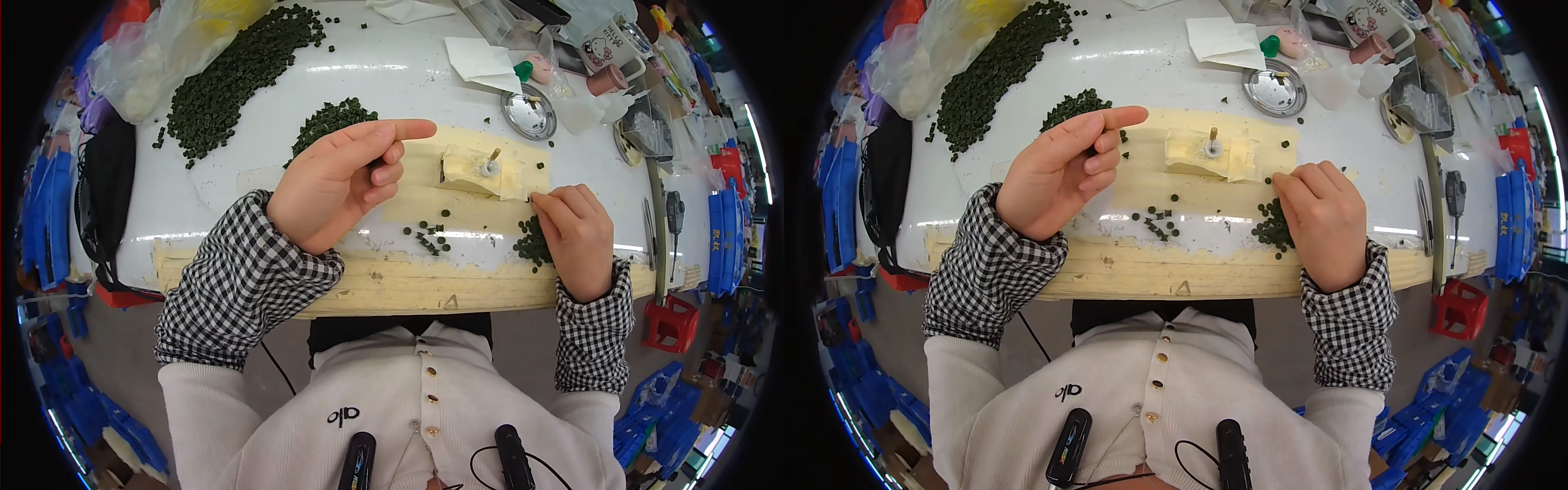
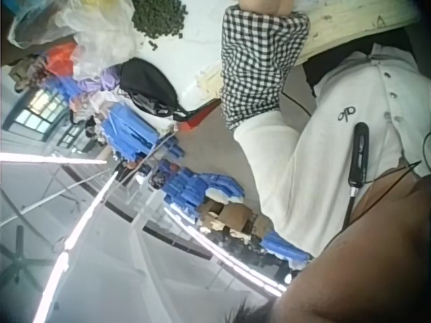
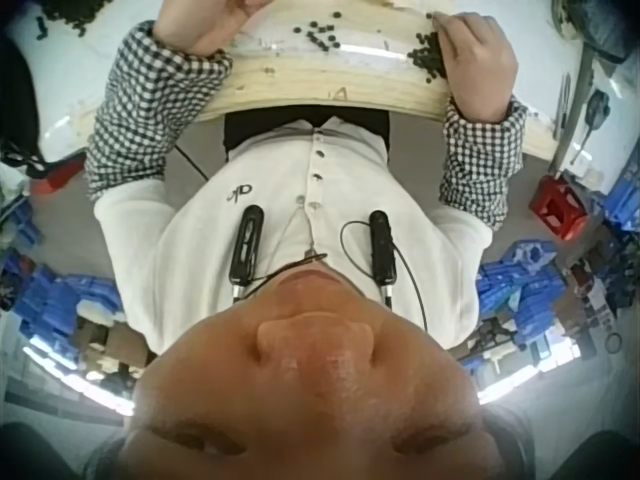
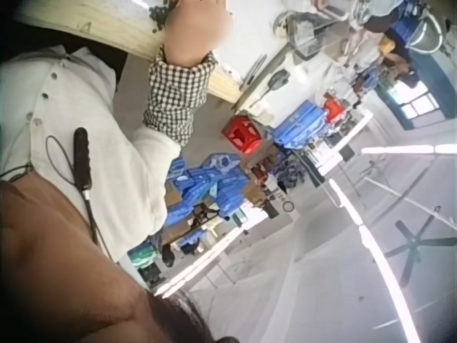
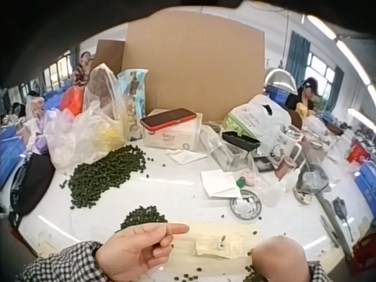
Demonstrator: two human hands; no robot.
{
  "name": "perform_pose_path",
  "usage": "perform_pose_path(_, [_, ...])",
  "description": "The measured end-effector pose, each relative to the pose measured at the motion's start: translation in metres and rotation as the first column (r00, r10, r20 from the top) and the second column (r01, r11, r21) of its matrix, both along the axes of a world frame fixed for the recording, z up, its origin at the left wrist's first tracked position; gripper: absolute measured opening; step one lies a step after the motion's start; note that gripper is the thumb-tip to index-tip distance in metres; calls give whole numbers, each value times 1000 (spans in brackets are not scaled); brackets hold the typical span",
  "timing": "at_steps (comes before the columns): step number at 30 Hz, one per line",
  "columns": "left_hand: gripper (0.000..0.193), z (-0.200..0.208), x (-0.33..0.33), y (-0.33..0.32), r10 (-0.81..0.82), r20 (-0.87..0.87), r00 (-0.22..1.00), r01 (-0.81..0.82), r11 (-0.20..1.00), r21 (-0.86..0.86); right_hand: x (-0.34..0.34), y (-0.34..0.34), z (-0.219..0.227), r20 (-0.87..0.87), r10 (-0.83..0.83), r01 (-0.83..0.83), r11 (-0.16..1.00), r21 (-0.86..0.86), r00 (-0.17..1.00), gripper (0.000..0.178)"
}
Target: The recorder is manually assembling small green toy components onto a small plastic part.
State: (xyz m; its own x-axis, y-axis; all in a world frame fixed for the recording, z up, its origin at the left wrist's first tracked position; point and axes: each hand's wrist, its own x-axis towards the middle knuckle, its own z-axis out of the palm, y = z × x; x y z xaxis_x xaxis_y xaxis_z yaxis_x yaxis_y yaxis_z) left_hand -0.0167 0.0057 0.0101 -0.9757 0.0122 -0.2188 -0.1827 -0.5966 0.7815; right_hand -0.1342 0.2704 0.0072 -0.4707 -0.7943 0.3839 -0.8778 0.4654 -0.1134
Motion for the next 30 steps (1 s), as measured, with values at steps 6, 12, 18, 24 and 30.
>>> perform_pose_path(6, [35,-6,0,-3,59,2,998,-59,998,3,-4,2,0,122,-37,40,999,-19,992,10])
perform_pose_path(12, [30,-4,-1,1,58,-40,998,-57,998,25,-8,2,10,321,-15,76,981,-179,947,11])
perform_pose_path(18, [28,-6,1,0,63,-67,996,-61,997,41,12,-31,64,306,159,-35,927,-374,939,13])
perform_pose_path(24, [20,-6,4,1,52,-56,997,-45,993,107,21,-66,54,492,435,-128,832,-540,755,15])
perform_pose_path(30, [21,-5,8,4,13,-72,997,-4,992,127,25,-71,32,747,478,57,824,-563,462,19])
